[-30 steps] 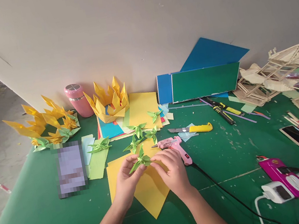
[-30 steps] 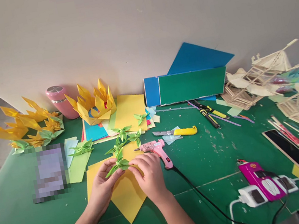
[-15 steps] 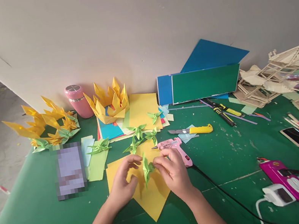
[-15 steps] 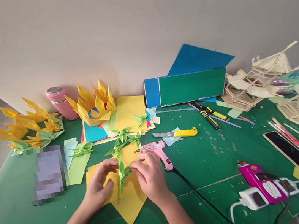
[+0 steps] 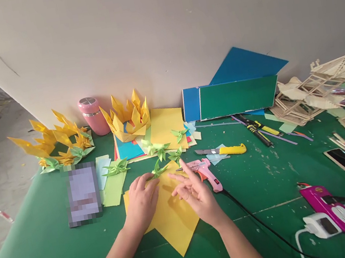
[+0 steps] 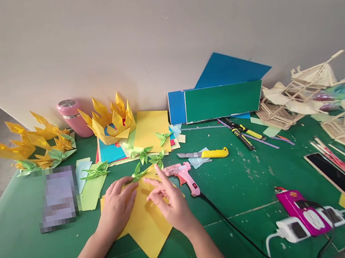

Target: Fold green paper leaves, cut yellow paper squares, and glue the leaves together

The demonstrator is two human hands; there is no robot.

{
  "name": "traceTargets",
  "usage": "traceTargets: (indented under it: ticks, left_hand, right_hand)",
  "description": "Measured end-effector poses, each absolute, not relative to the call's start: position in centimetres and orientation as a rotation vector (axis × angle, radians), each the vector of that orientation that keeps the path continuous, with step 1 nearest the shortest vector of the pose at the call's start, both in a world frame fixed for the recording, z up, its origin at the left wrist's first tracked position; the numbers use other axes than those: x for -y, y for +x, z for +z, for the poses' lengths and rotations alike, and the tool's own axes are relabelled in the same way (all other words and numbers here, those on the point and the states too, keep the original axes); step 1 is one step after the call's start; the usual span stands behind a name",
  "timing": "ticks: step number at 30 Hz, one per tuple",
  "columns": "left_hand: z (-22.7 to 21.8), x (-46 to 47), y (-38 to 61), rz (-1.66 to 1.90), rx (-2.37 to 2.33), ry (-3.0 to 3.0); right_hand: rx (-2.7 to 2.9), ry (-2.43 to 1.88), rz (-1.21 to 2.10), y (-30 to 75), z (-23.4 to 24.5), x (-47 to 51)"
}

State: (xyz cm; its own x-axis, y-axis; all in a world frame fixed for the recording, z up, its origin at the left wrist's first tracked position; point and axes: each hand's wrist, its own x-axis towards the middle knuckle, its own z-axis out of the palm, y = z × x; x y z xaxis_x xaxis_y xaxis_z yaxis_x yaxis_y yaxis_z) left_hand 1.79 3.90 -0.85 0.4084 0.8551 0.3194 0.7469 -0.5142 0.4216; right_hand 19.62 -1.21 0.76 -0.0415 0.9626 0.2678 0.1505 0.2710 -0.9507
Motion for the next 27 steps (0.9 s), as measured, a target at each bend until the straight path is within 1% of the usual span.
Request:
traceTargets:
  ticks: [3,9,12,14,17,22,24,27]
  left_hand:
    - [-0.4,-3.8,1.7,0.730,-1.424,2.445]
    - [-0.6,-3.6,1.9,0.618,-1.511,2.499]
    - [-1.0,-3.7,1.8,0.575,-1.527,2.562]
    - [-1.1,-3.8,1.7,0.620,-1.505,2.544]
    - [-0.8,-3.8,1.7,0.816,-1.442,2.416]
    - [-0.2,-3.5,2.2,1.090,-1.315,2.083]
    - [-0.2,-3.3,2.4,1.136,-1.291,1.971]
    - [-0.6,-3.2,2.5,1.163,-1.248,1.824]
  right_hand:
    - [1.535,-1.168,0.825,19.5,0.7,1.4]
    - [1.566,-1.329,0.286,20.7,0.4,0.9]
    - [1.508,-1.526,0.013,22.3,-0.1,0.5]
    - [1.448,-1.656,-0.086,23.5,-0.3,0.4]
    - [1.419,-1.685,-0.060,24.5,-0.4,0.5]
    - [1.579,-1.428,0.312,22.6,0.5,0.9]
    - [1.666,-1.388,0.298,21.8,0.6,0.8]
    - [1.615,-1.495,0.134,22.2,0.4,0.6]
